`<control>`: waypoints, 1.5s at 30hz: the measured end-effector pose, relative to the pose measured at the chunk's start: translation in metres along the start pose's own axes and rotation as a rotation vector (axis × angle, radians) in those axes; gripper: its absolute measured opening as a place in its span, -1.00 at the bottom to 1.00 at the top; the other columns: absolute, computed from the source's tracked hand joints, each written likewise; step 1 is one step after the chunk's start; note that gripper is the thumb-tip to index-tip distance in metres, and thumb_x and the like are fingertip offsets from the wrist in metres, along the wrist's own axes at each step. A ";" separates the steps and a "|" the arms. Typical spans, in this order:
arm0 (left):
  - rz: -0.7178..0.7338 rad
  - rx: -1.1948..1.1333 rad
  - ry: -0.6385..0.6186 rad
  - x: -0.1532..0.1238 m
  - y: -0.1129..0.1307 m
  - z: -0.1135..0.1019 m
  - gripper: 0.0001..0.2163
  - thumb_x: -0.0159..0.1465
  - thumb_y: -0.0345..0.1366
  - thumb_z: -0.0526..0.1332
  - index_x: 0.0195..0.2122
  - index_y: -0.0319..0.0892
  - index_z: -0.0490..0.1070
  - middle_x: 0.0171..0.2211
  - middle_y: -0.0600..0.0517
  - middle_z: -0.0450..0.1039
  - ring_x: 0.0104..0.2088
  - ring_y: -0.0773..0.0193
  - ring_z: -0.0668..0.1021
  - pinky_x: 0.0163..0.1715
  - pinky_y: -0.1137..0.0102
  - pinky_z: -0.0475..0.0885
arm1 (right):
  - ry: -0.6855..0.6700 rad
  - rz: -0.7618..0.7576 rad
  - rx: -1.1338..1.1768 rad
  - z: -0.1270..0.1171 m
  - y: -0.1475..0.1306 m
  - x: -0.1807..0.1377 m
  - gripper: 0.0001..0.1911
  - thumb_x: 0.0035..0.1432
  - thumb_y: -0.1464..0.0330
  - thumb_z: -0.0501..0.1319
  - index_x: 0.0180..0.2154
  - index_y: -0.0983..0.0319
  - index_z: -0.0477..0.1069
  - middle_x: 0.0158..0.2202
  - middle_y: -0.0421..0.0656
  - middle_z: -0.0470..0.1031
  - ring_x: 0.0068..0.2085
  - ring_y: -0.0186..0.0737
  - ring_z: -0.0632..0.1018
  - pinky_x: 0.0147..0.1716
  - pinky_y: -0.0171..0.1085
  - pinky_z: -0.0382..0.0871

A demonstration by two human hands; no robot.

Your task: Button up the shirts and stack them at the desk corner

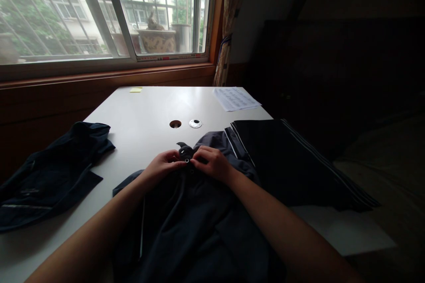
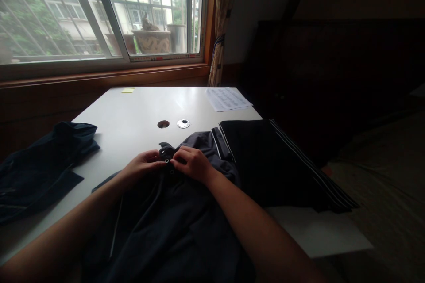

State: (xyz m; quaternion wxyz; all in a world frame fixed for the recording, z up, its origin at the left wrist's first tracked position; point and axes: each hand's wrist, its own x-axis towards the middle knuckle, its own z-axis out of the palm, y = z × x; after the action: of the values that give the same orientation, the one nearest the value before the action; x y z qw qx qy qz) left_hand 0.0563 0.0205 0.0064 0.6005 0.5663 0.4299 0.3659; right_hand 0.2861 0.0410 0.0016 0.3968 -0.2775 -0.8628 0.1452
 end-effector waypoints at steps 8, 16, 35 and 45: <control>0.024 0.023 0.015 -0.002 0.001 0.001 -0.71 0.10 -0.13 0.44 -0.23 -0.19 0.56 -0.25 -0.05 0.60 -0.20 0.10 0.59 -0.15 0.29 0.44 | 0.000 -0.004 0.025 -0.002 -0.002 0.000 -0.88 0.27 0.33 0.24 -0.34 0.21 0.43 -0.38 -0.18 0.45 -0.36 -0.26 0.49 -0.28 -0.28 0.42; 0.104 0.223 0.040 0.001 0.000 0.000 -0.72 0.16 -0.09 0.37 -0.25 -0.20 0.51 -0.30 0.00 0.55 -0.23 0.15 0.56 -0.19 0.32 0.45 | -0.053 0.026 0.064 0.001 0.002 -0.001 -0.87 0.25 0.28 0.28 -0.22 0.20 0.42 -0.29 -0.15 0.46 -0.30 -0.25 0.49 -0.26 -0.28 0.41; 0.613 0.705 0.210 -0.006 -0.002 0.013 -0.97 0.29 -0.38 0.22 -0.27 -0.17 0.45 -0.18 -0.03 0.42 -0.30 0.32 0.53 -0.29 0.39 0.54 | -0.021 0.319 0.222 0.010 0.002 0.002 -0.91 0.13 0.36 0.32 -0.36 0.26 0.49 -0.40 -0.21 0.52 -0.38 -0.30 0.49 -0.36 -0.34 0.30; 0.646 0.678 0.151 -0.004 -0.004 0.011 -0.95 0.32 -0.36 0.24 -0.27 -0.16 0.49 -0.23 -0.03 0.45 -0.31 0.30 0.54 -0.31 0.40 0.49 | -0.003 0.412 0.221 0.012 -0.006 0.004 -0.88 0.09 0.34 0.32 -0.42 0.26 0.48 -0.45 -0.22 0.51 -0.41 -0.31 0.49 -0.40 -0.36 0.28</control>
State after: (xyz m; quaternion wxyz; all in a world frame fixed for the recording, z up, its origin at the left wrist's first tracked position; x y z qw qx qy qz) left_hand 0.0652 0.0119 0.0032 0.2043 0.8070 0.3693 0.4131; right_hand 0.2732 0.0380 -0.0009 0.3856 -0.4024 -0.7674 0.3170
